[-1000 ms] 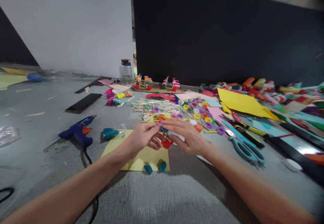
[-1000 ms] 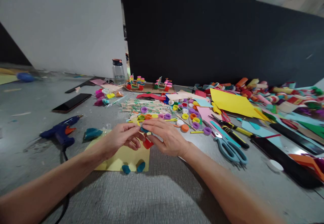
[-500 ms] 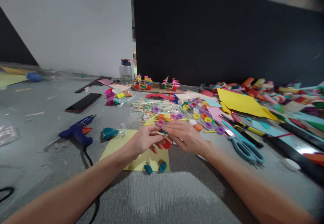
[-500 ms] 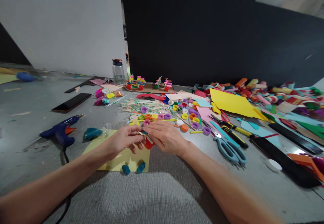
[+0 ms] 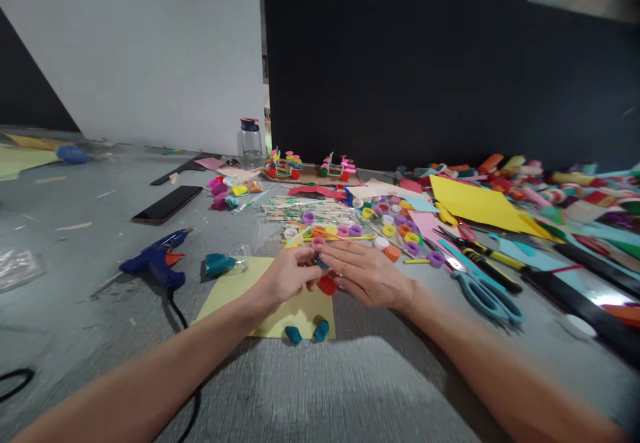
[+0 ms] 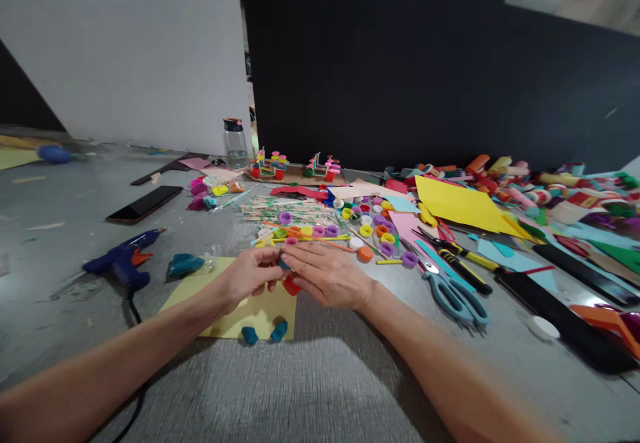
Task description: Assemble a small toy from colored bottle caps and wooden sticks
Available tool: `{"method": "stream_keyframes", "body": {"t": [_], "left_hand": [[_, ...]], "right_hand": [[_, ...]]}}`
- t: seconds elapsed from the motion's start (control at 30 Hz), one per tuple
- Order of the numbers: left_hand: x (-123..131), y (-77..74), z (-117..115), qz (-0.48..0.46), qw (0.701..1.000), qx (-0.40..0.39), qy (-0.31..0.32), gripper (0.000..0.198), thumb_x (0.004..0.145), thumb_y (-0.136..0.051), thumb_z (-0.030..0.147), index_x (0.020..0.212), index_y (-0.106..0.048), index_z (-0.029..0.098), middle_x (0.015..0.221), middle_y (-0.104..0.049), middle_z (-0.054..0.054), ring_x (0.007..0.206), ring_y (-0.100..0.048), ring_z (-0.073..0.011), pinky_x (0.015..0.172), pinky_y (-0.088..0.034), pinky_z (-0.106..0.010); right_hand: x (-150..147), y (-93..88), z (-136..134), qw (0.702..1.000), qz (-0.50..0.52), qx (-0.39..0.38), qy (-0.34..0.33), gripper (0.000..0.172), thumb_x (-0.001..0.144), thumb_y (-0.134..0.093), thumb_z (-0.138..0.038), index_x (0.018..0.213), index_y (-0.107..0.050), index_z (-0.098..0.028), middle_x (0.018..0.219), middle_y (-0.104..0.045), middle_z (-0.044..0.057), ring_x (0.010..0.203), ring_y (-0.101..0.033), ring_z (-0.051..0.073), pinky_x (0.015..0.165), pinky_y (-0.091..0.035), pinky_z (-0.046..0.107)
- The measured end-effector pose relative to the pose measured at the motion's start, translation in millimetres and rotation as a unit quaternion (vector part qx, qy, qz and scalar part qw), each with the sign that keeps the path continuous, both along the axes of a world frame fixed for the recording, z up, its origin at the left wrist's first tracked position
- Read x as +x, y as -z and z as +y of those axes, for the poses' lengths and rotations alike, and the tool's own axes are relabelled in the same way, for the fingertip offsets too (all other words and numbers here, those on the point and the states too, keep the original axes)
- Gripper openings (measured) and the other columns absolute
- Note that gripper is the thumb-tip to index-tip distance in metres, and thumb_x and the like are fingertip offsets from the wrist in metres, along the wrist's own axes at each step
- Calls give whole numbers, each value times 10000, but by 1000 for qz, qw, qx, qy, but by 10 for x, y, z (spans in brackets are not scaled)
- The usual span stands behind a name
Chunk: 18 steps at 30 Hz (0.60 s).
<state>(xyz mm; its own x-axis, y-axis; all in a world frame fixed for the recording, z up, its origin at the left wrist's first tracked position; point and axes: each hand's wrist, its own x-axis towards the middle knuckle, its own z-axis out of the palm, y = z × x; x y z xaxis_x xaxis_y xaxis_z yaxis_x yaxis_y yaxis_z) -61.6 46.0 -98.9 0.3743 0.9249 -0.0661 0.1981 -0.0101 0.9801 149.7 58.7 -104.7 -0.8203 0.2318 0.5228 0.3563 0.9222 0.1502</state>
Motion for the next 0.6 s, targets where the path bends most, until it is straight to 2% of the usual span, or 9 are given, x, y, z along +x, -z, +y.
{"method": "stream_keyframes", "body": {"t": [0.2, 0.3, 0.43, 0.6], "left_hand": [[18, -25, -12, -19, 1000, 21, 1, 147, 719, -622, 145, 848, -691, 157, 560, -547, 51, 496, -446, -80, 451, -310, -189], [14, -10, -7, -18, 999, 38, 4, 139, 725, -632, 161, 850, -694, 153, 638, -618, 25, 512, -475, -83, 458, -332, -195], [5, 59, 27, -29, 998, 62, 14, 140, 734, -617, 159, 858, -680, 148, 737, -669, -1, 540, -507, -89, 491, -388, -207], [0, 146, 71, -39, 995, 90, 22, 216, 744, -617, 185, 943, -690, 142, 721, -627, 5, 610, -527, -114, 544, -434, -222]], "right_hand": [[9, 41, 3, 999, 47, -8, -3, 506, 975, -498, -219, 1466, -404, -144, 1344, -630, 147, 1311, -549, 229, 1044, -520, 447], [7, 28, -2, 997, 66, -22, 18, 521, 974, -502, -211, 1475, -383, -130, 1373, -604, 165, 1314, -545, 232, 1034, -528, 445], [-11, 3, 7, 998, 61, -24, 14, 404, 971, -489, -168, 1374, -508, -135, 1387, -600, 140, 1334, -527, 228, 1062, -508, 451], [-20, -3, 18, 999, 52, -1, -8, 324, 956, -509, -149, 1269, -594, -139, 1330, -644, 132, 1315, -543, 234, 1053, -517, 455]]}}
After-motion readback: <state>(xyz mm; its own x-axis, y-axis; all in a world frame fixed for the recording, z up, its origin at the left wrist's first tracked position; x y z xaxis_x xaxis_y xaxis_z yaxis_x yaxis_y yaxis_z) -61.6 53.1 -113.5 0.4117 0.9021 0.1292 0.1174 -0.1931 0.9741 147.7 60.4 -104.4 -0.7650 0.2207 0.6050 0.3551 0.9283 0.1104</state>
